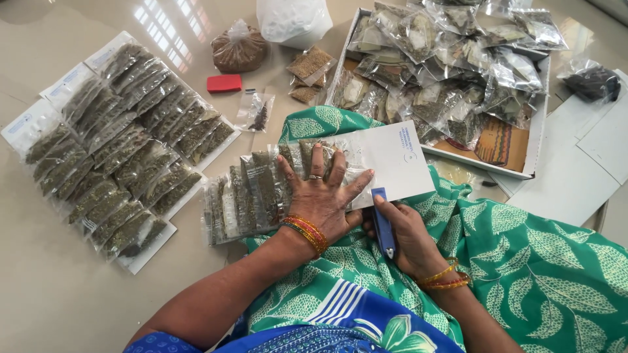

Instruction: The person staples small plastic packets of dried herbs or leaves onto a cardboard display sheet.

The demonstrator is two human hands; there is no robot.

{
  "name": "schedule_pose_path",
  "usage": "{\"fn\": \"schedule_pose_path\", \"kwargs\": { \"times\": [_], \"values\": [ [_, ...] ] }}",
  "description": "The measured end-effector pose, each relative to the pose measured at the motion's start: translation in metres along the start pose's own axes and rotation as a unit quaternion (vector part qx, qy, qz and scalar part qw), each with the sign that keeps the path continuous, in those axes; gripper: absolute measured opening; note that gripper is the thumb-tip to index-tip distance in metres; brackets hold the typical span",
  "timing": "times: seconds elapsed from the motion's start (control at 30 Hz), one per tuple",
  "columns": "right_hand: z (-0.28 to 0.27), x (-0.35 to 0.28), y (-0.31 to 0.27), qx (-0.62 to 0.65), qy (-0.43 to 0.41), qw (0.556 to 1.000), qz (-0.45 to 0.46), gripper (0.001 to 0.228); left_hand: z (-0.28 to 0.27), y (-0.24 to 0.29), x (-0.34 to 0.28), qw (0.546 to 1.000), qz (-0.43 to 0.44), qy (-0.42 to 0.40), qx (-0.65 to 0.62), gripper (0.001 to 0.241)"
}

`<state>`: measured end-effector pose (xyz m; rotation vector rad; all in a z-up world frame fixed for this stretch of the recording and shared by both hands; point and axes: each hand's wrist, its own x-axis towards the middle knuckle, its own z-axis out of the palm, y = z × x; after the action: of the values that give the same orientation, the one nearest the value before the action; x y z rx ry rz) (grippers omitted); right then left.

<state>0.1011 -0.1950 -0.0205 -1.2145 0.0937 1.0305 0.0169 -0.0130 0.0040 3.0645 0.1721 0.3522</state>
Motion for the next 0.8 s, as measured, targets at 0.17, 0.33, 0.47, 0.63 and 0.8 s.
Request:
{"fn": "schedule_pose_path", "kwargs": {
  "times": [0.17, 0.33, 0.47, 0.63, 0.8],
  "values": [
    [0.011, 0.011, 0.004, 0.013, 0.022, 1.000, -0.014, 0.033, 0.001, -0.001, 0.000, 1.000, 0.002, -0.002, -0.005, 0.080],
    [-0.002, 0.034, 0.029, -0.067, 0.069, 0.994, -0.054, 0.048, -0.024, -0.003, 0.019, 0.994, -0.034, -0.100, -0.016, 0.069],
    [0.005, 0.028, 0.019, -0.108, 0.094, 0.989, -0.029, 0.050, -0.042, -0.014, 0.048, 0.976, -0.080, -0.198, -0.035, 0.051],
    [0.008, 0.026, 0.016, -0.096, 0.099, 0.990, -0.023, 0.049, -0.049, -0.022, 0.058, 0.969, -0.108, -0.218, -0.049, 0.051],
    [0.005, 0.021, 0.008, -0.077, 0.085, 0.993, -0.004, 0.046, -0.068, -0.026, 0.066, 0.962, -0.112, -0.245, -0.045, 0.054]
  ]
}}
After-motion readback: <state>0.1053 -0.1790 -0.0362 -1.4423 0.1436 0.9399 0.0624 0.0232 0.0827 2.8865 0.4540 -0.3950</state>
